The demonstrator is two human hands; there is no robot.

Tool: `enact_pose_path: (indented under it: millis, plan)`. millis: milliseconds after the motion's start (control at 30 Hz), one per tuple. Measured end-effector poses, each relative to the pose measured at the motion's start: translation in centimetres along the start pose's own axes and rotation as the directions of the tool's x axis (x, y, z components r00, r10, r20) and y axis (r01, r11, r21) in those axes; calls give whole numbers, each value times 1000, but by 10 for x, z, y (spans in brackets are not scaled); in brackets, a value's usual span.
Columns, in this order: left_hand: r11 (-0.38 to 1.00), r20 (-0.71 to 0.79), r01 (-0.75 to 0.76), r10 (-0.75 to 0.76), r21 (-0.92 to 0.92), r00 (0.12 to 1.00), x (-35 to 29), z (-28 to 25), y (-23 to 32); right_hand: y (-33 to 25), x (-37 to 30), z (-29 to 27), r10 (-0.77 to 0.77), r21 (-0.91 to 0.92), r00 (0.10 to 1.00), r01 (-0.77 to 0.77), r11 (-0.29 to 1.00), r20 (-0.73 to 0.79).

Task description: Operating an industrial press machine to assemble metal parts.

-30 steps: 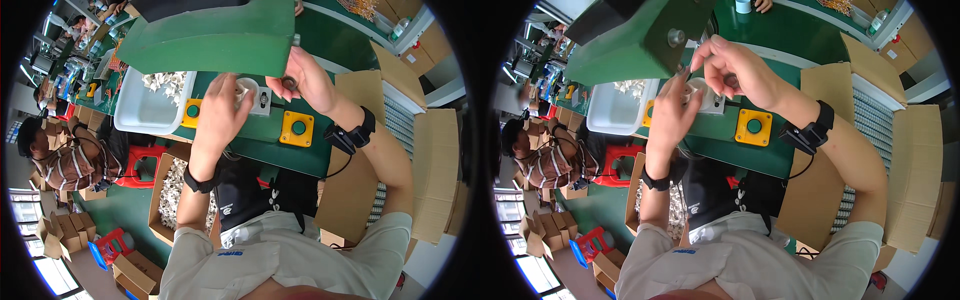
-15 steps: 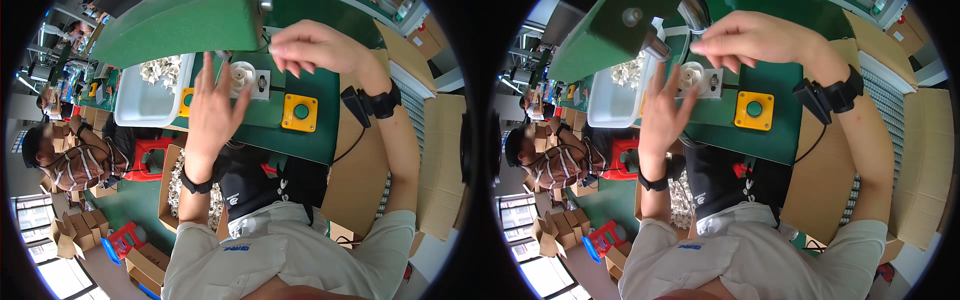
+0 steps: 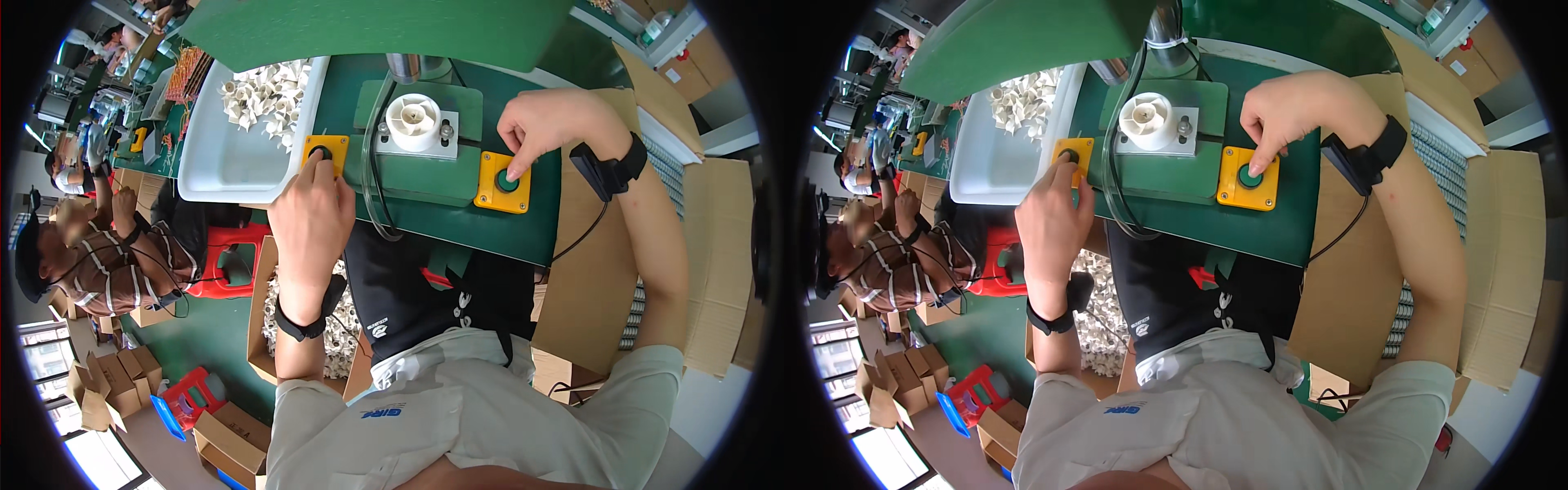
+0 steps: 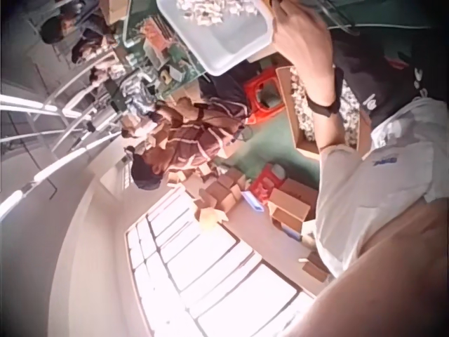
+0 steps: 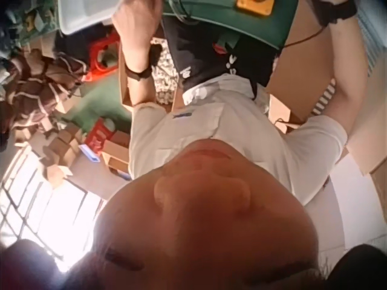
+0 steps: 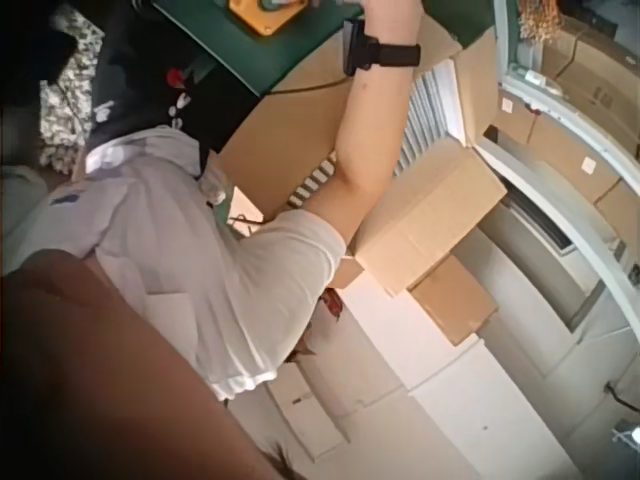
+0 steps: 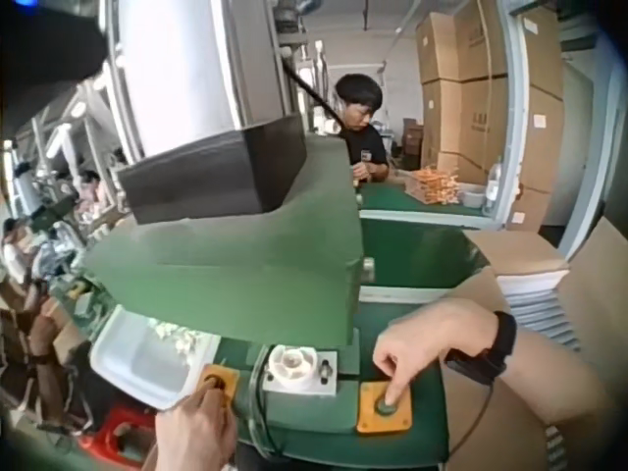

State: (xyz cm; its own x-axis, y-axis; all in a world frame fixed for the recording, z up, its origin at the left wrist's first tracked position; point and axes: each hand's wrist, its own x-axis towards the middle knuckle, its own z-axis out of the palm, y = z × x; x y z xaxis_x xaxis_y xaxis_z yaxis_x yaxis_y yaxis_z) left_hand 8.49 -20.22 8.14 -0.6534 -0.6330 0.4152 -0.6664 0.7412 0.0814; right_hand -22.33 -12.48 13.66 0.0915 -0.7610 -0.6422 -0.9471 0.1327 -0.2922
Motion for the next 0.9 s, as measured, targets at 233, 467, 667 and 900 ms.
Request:
enact_pose_path:
  millis: [233, 467, 667, 900]
  plan:
    - [995, -19, -18, 20, 101, 1000, 2, 6, 8, -11, -4, 5, 123, -57, 992, -123, 991, -10]
    - [998, 167, 36, -45, 53, 985, 15, -4, 2, -5, 9, -2, -9, -74, 999, 13, 997, 54]
    - [705, -202, -66, -110, -707, 973, 90, -23, 44, 25, 26, 3, -32, 222, 991, 61, 973, -132]
    - [651, -35, 98, -188, -753, 982, 0, -7, 38, 10, 38, -7, -34, 578, 710, 599, 554, -703]
